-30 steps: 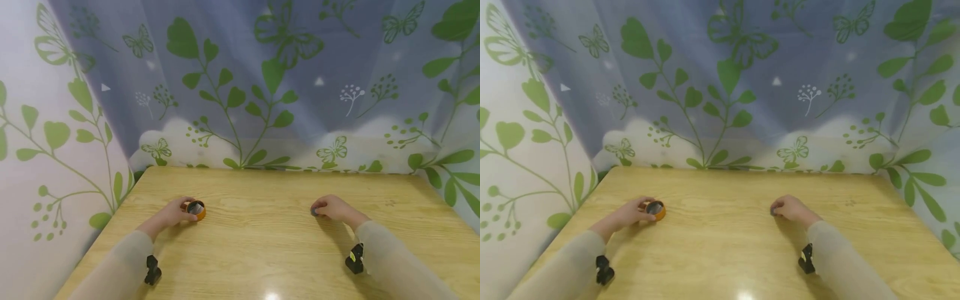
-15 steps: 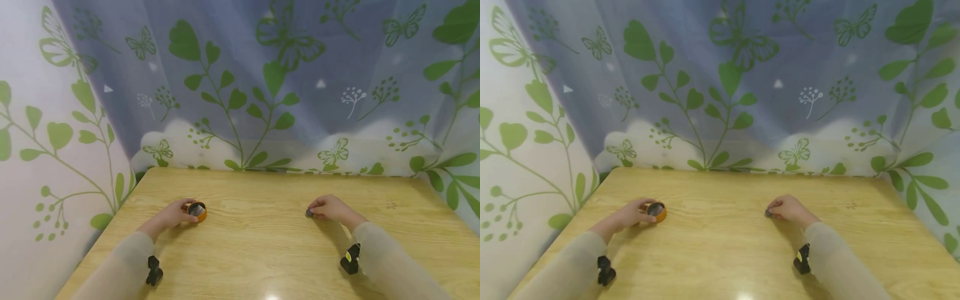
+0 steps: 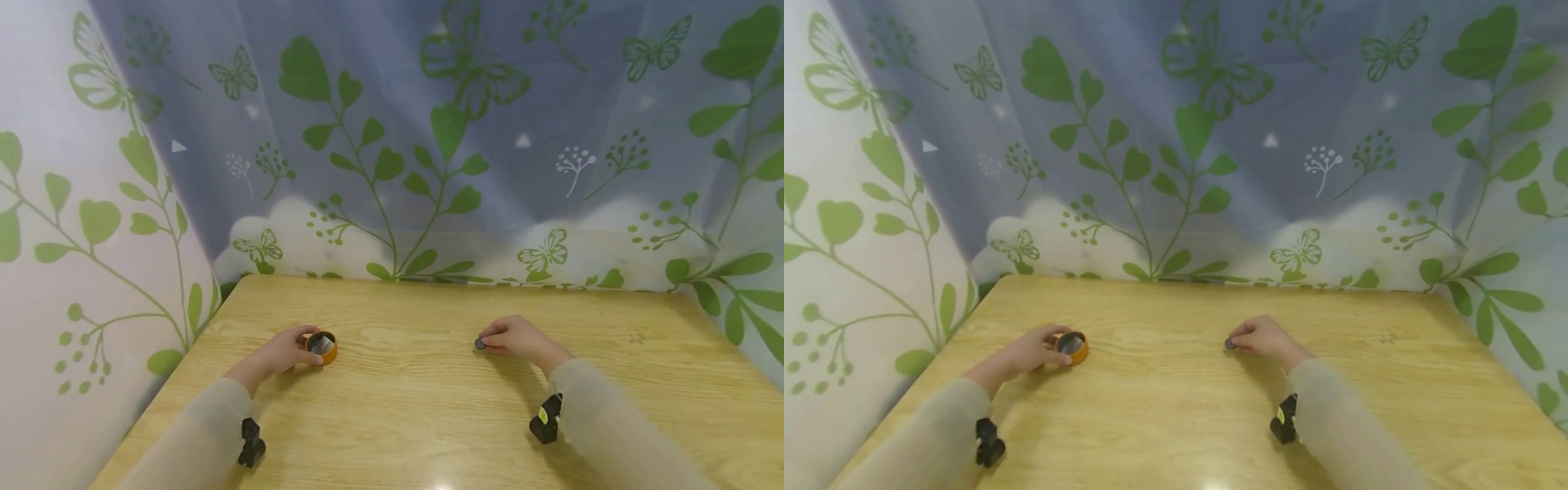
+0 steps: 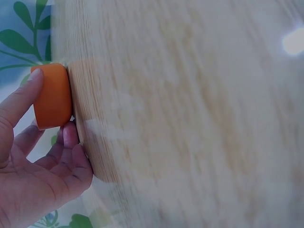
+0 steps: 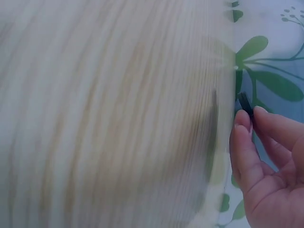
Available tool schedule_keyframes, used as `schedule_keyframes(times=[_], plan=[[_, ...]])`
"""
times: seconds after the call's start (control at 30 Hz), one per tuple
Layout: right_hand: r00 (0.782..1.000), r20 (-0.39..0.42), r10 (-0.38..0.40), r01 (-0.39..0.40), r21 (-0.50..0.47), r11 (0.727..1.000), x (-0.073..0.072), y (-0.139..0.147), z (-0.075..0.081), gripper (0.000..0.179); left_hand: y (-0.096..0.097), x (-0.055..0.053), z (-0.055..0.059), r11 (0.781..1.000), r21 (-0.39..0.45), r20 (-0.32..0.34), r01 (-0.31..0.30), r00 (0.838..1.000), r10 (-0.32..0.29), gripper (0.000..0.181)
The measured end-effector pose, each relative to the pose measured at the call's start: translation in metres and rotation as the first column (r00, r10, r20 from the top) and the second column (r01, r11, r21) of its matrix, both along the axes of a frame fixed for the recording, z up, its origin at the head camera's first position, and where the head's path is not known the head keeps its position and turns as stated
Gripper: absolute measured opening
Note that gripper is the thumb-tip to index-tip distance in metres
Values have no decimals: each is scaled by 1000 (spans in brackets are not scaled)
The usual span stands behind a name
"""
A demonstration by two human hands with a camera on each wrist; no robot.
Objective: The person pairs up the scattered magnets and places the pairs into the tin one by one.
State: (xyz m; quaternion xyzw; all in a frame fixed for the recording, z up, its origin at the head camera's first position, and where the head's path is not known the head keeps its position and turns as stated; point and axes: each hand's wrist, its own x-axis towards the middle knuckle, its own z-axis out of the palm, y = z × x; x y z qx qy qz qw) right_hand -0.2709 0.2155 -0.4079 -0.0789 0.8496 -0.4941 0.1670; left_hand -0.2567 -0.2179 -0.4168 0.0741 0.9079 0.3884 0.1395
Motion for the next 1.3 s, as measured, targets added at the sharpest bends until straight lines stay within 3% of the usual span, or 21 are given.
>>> schedule_keyframes(times=[0.47, 0.63, 1.0, 1.17, 1.3], plan=[[999, -7, 38, -38, -51, 998, -10, -58, 7, 22, 2, -4, 3, 1000, -8, 16, -11, 1000, 11, 70], [999, -12, 44, -45, -56, 997, -12, -92, 8, 20, 1, -4, 3, 1000, -5, 29, -12, 1000, 12, 70], [999, -18, 29, -32, -180, 983, -10, -177, -2, 15, 5, -4, 1, 1000, -13, 9, -19, 1000, 19, 67], [997, -66, 48, -57, -149, 987, -10, -214, 0, 13, 4, -2, 1, 999, -14, 16, -31, 999, 31, 67], [976, -197, 94, -98, -12, 995, -10, -242, 1, 9, 4, -1, 2, 1000, -9, 2, -18, 1000, 18, 66]])
